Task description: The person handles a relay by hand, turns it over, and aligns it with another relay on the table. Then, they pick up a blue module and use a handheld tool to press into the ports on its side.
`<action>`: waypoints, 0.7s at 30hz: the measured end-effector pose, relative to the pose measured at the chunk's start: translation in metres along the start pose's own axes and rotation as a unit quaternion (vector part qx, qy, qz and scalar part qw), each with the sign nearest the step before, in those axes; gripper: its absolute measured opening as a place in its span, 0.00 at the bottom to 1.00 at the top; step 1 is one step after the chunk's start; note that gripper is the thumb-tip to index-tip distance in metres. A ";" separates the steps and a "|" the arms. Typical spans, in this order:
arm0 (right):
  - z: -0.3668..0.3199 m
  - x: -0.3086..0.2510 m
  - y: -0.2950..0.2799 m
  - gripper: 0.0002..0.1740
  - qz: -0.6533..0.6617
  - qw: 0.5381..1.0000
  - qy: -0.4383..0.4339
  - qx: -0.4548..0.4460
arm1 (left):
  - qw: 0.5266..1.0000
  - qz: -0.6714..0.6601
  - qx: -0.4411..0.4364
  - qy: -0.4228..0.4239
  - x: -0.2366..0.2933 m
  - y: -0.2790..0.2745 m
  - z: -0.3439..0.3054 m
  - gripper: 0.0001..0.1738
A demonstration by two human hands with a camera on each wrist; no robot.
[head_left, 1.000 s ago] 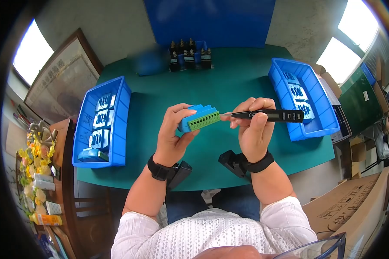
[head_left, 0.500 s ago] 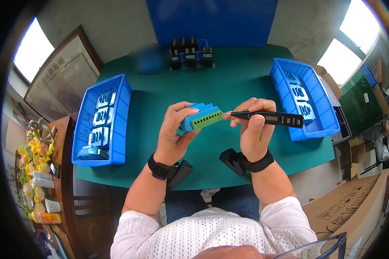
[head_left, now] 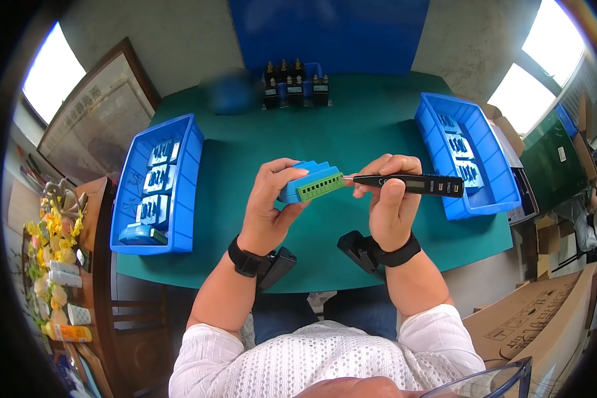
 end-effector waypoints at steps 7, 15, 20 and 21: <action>0.002 0.001 0.000 0.17 -0.011 1.000 -0.002 0.004 | 1.000 0.010 0.002 -0.004 0.000 0.000 0.000 0.23; 0.001 0.003 0.000 0.21 -0.004 0.997 0.064 0.043 | 1.000 -0.005 -0.003 -0.010 0.000 0.001 0.002 0.23; 0.001 0.005 -0.002 0.22 0.000 0.995 0.081 0.054 | 1.000 -0.005 -0.007 -0.022 -0.001 0.001 0.003 0.24; 0.001 0.005 -0.004 0.22 0.004 0.995 0.086 0.054 | 1.000 -0.004 -0.006 -0.025 -0.001 0.000 0.003 0.24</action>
Point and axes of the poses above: each hand's wrist, its own z-axis towards the middle knuckle, its own y-axis out of the palm, x = y × z, the point moved 6 cm from there along z, towards the middle knuckle, and after that the axes turned 8 degrees about z, right-handed, at the moved point
